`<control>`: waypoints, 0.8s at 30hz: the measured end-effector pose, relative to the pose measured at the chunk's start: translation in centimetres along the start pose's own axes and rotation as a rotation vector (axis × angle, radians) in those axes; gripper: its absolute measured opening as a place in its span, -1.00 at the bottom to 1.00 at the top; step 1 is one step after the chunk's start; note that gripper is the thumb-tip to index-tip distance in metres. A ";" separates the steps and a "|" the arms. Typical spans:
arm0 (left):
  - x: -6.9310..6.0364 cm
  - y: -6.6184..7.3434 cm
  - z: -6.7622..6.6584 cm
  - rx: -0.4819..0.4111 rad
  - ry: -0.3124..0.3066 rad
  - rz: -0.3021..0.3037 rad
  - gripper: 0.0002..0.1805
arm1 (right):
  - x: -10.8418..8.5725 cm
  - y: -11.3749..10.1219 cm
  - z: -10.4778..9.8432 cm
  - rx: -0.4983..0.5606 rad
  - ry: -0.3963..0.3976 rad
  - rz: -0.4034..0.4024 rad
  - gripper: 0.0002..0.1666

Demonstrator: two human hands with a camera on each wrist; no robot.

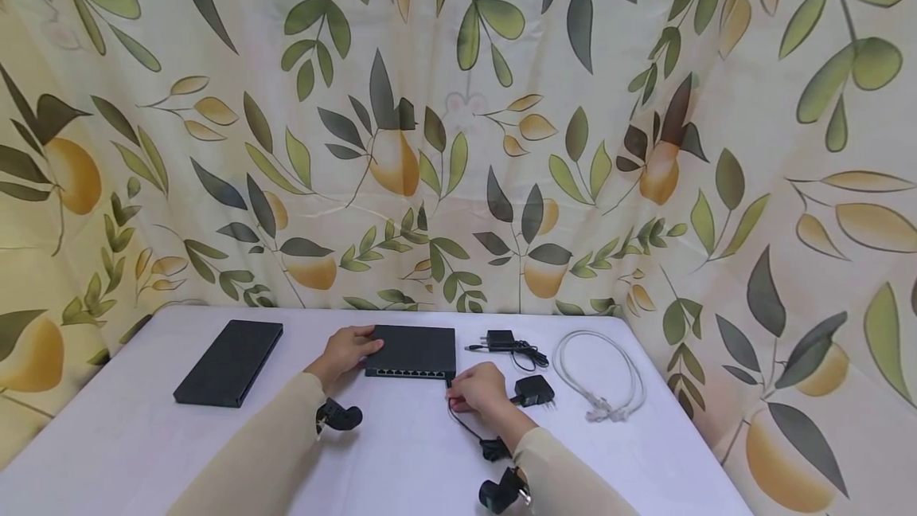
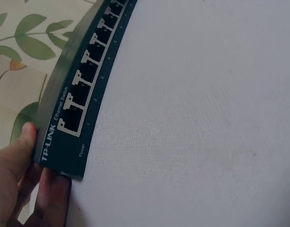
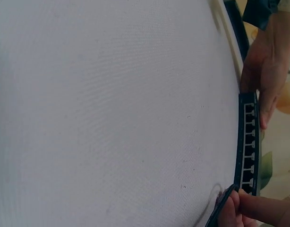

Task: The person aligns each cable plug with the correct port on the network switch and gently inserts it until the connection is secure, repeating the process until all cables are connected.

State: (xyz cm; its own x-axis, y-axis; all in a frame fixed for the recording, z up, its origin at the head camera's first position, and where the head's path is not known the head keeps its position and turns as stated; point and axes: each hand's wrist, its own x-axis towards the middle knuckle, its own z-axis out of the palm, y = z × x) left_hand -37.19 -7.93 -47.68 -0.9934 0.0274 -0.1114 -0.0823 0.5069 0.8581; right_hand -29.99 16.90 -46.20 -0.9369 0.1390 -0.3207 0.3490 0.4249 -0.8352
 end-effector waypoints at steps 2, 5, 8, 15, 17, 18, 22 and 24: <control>0.0 0.0 0.0 -0.004 0.001 -0.005 -0.38 | 0.0 0.0 -0.1 0.007 0.003 0.007 -0.88; 0.0 0.1 0.1 -0.014 -0.002 -0.008 -0.38 | 0.1 0.0 -0.1 0.019 0.003 0.004 -0.87; -0.1 -0.1 0.1 -0.026 -0.004 -0.009 -0.38 | 0.3 0.2 0.0 0.026 -0.003 0.006 -0.85; 0.1 -0.8 0.5 -0.064 0.029 -0.010 -0.40 | 0.3 0.4 0.0 0.039 -0.028 0.016 -0.83; 0.1 -1.0 0.6 -0.091 0.051 -0.006 -0.41 | 0.0 0.2 -0.1 0.043 -0.033 0.020 -0.82; 0.2 -1.1 0.7 -0.104 0.059 -0.004 -0.42 | -0.1 0.1 -0.1 0.047 -0.033 0.024 -0.81; 0.5 -1.4 0.9 -0.145 0.066 0.006 -0.43 | -0.6 -0.3 -0.4 0.050 -0.033 0.035 -0.81; 0.6 -1.4 0.9 -0.162 0.058 0.015 -0.44 | -0.8 -0.4 -0.5 0.052 -0.033 0.036 -0.80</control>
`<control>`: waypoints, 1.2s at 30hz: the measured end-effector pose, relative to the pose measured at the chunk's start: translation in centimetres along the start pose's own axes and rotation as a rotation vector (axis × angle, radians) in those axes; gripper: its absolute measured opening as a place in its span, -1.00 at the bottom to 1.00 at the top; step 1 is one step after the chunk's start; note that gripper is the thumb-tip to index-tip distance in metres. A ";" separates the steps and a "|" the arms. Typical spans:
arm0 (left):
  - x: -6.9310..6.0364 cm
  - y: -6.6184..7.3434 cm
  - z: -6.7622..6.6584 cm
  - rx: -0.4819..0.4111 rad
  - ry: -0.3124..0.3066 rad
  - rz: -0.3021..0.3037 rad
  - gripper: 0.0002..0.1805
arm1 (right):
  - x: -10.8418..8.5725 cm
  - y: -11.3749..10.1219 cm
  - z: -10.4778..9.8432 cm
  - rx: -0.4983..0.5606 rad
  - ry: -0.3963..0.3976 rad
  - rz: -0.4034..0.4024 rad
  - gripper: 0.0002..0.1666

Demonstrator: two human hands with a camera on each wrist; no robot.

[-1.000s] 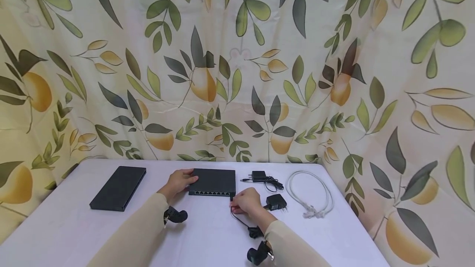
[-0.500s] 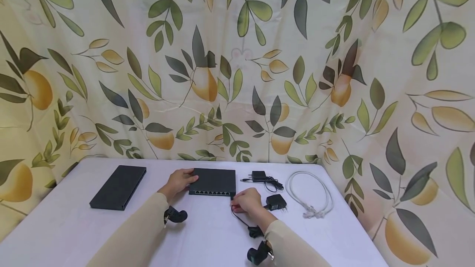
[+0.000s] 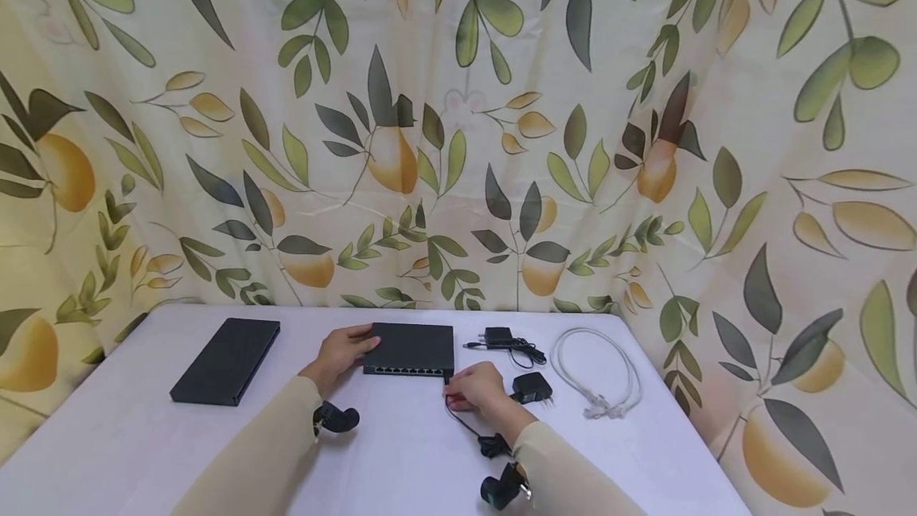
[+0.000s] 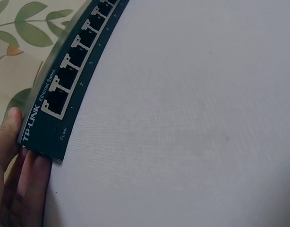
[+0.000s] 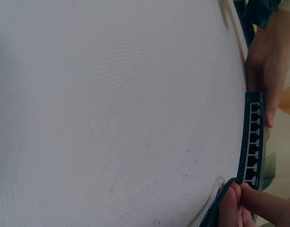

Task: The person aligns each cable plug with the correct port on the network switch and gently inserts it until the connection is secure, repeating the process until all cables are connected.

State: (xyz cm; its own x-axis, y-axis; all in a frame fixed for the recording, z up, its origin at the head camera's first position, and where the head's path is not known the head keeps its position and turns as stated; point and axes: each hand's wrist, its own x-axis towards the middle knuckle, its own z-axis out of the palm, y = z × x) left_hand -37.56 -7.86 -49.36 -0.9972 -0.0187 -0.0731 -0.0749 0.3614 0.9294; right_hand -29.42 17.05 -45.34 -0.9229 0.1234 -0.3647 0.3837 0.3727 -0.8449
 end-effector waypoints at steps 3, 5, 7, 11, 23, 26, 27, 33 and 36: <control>-0.1 0.0 0.0 -0.016 -0.010 0.019 -0.45 | 0.1 0.0 -0.1 0.009 -0.007 0.008 -0.79; -0.2 0.0 0.0 -0.021 -0.014 0.018 -0.45 | 0.3 0.1 -0.1 0.021 -0.015 0.013 -0.78; -0.2 -0.1 0.0 -0.020 -0.012 0.015 -0.46 | 0.4 0.1 -0.1 0.030 -0.025 0.020 -0.78; -0.1 -0.3 0.0 0.000 0.004 0.036 -0.46 | 0.2 -0.1 -0.5 0.016 -0.051 0.011 -0.82; -0.1 -0.6 -0.1 -0.031 0.012 0.049 -0.49 | -1.1 -1.8 -4.2 -0.102 -0.054 -0.137 -0.80; 0.0 -0.7 0.0 -0.035 0.015 0.052 -0.49 | -1.4 -2.2 -6.2 -0.144 -0.027 -0.170 -0.77; 0.0 -0.7 0.0 -0.036 0.016 0.053 -0.49 | -1.5 -2.3 -6.9 -0.156 -0.023 -0.172 -0.75; -0.1 -0.8 0.2 -0.034 0.030 0.074 -0.49 | -1.8 -1.9 -11.4 -0.178 0.023 -0.146 -0.64; -0.2 -1.1 0.2 -0.010 0.049 0.071 -0.49 | -2.0 -0.9 -13.0 -0.173 0.037 -0.132 -0.60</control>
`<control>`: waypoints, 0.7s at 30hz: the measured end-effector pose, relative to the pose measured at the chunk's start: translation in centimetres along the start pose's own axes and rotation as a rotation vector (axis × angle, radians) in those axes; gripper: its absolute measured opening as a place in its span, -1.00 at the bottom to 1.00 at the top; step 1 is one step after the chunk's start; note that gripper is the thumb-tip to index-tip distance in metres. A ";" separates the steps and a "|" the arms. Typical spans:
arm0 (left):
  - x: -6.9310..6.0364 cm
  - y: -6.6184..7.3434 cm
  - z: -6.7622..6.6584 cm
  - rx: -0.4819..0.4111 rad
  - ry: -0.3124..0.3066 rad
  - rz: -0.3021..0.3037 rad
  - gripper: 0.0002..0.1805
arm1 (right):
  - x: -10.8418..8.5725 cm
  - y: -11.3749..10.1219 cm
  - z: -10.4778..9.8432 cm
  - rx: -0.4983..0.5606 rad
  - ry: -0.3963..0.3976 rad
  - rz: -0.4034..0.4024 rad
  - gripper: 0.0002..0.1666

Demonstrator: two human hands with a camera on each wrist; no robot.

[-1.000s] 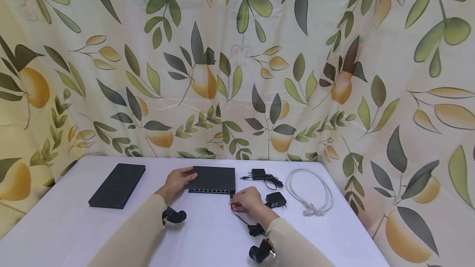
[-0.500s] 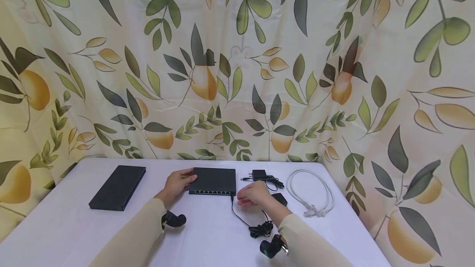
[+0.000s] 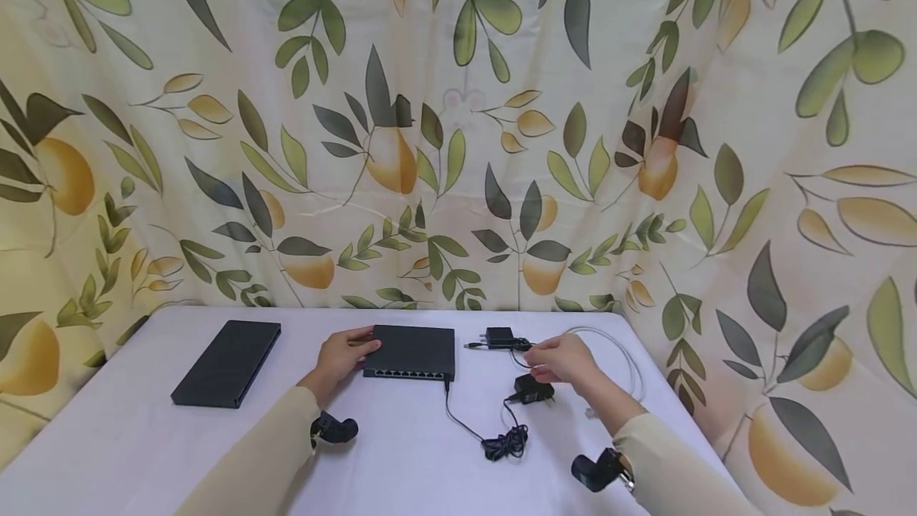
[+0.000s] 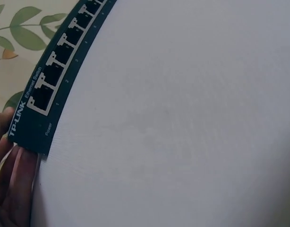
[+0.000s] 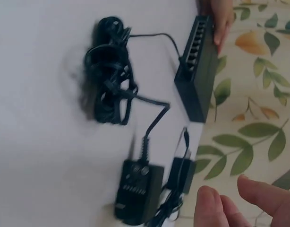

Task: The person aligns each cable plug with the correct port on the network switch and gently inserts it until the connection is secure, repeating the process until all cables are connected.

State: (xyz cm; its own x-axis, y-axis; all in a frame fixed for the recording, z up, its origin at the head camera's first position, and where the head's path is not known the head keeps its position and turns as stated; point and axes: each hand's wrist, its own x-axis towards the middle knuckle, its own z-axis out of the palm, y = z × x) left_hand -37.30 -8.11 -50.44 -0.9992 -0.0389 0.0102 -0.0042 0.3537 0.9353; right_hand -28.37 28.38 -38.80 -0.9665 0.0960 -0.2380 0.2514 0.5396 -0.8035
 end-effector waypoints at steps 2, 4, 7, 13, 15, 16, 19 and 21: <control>0.0 -0.2 -0.1 0.023 0.010 0.005 -0.49 | -0.1 0.8 -0.6 -0.008 0.002 0.001 -0.59; 0.1 -0.3 -0.1 0.046 0.017 0.010 -0.49 | -0.2 1.6 -1.1 -0.014 -0.003 0.006 -0.58; 0.1 -0.3 -0.1 0.054 0.024 0.028 -0.50 | -0.2 2.6 -1.4 0.001 -0.001 0.014 -0.57; -0.1 -0.2 -0.1 0.054 0.024 0.052 -0.49 | 0.4 4.3 -1.5 0.060 -0.011 0.053 -0.52; -0.1 -0.1 -0.1 0.053 0.027 0.058 -0.50 | 0.7 4.8 -1.4 0.057 -0.001 0.084 -0.52; -0.2 -0.2 -0.1 0.054 0.028 0.061 -0.50 | 0.9 5.0 -1.3 0.056 0.005 0.101 -0.52; -0.3 -0.2 -0.1 0.050 0.030 0.053 -0.50 | 1.1 5.6 -1.0 0.059 0.014 0.132 -0.53; -0.3 -0.3 -0.1 0.048 0.029 0.047 -0.50 | 1.3 5.9 -0.8 0.066 0.010 0.135 -0.55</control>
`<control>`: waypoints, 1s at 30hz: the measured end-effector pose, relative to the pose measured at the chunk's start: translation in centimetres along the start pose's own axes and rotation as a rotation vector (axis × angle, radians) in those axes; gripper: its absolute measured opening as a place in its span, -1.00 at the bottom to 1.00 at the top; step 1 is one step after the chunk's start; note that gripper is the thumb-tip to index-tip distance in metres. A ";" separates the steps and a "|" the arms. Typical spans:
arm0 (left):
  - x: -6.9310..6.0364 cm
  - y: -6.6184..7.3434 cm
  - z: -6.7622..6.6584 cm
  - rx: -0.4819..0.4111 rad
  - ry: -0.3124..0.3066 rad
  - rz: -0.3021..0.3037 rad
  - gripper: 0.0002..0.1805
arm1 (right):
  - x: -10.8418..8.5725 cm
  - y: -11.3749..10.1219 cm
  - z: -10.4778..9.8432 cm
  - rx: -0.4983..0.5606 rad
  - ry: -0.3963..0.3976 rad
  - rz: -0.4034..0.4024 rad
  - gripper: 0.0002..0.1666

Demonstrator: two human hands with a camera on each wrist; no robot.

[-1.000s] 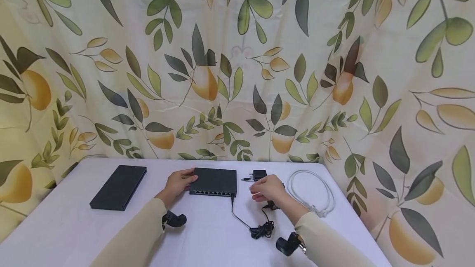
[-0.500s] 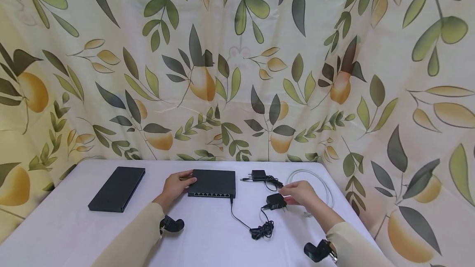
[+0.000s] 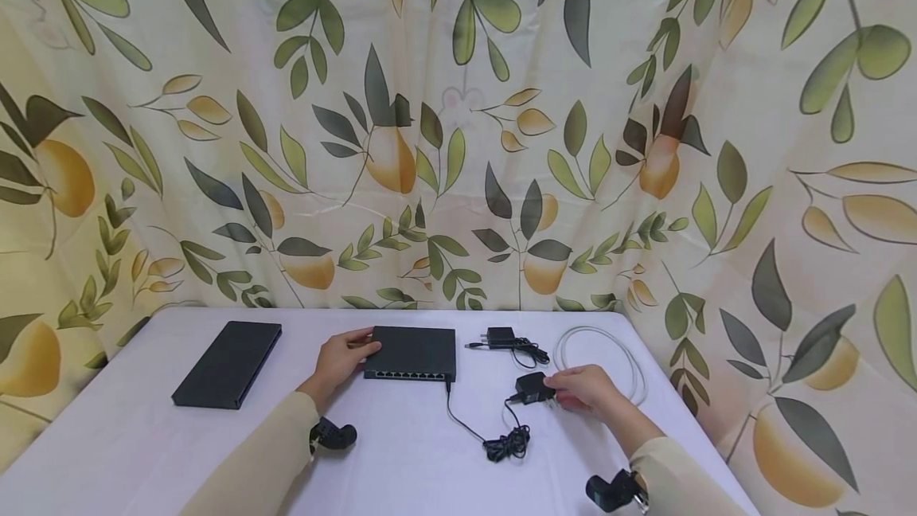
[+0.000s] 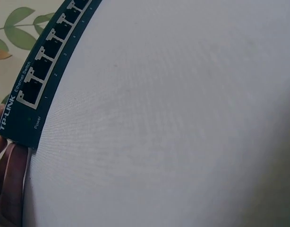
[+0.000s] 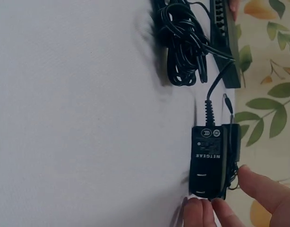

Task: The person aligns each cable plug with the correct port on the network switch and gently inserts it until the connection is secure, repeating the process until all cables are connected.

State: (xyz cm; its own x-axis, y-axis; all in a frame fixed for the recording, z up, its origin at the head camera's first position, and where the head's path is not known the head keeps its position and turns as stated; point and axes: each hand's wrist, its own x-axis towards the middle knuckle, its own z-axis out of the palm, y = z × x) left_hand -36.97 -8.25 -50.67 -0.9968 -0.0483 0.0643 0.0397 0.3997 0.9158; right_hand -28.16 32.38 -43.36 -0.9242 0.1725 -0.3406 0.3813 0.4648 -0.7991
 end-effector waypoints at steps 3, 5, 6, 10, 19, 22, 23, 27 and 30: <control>0.0 0.0 0.0 -0.008 -0.002 -0.005 -0.50 | 0.2 0.3 0.3 0.005 0.001 -0.001 -0.57; 0.0 0.0 0.0 -0.012 -0.002 -0.001 -0.50 | 0.3 0.4 0.5 0.007 -0.002 0.000 -0.58; -0.1 0.0 -0.1 -0.011 -0.002 0.005 -0.51 | 0.3 0.5 0.5 0.014 -0.002 0.004 -0.59; 0.0 0.0 -0.1 -0.007 -0.008 0.024 -0.51 | 0.3 0.5 0.8 0.045 -0.005 0.013 -0.55; 0.0 -0.4 0.0 0.004 -0.012 0.043 -0.51 | 0.4 0.3 1.1 0.053 0.000 0.032 -0.52; 0.0 -0.4 0.0 0.007 -0.010 0.042 -0.50 | 0.3 0.0 1.1 0.053 -0.004 0.035 -0.51; 0.0 -0.4 0.0 0.011 -0.010 0.043 -0.50 | 0.3 -0.1 1.1 0.053 -0.006 0.033 -0.51; -0.1 -0.4 0.0 0.012 -0.007 0.047 -0.51 | 0.1 -0.4 1.2 0.063 -0.008 0.022 -0.51; -0.2 -0.3 0.1 0.015 -0.003 0.055 -0.51 | 0.1 -0.4 1.3 0.090 -0.009 0.017 -0.51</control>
State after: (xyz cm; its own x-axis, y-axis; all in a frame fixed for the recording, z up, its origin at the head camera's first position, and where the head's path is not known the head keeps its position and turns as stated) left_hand -36.81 -8.30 -50.96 -0.9933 -0.0233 0.1133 0.0935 0.4156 0.9047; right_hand -28.39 31.07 -43.79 -0.9177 0.1716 -0.3584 0.3973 0.3820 -0.8344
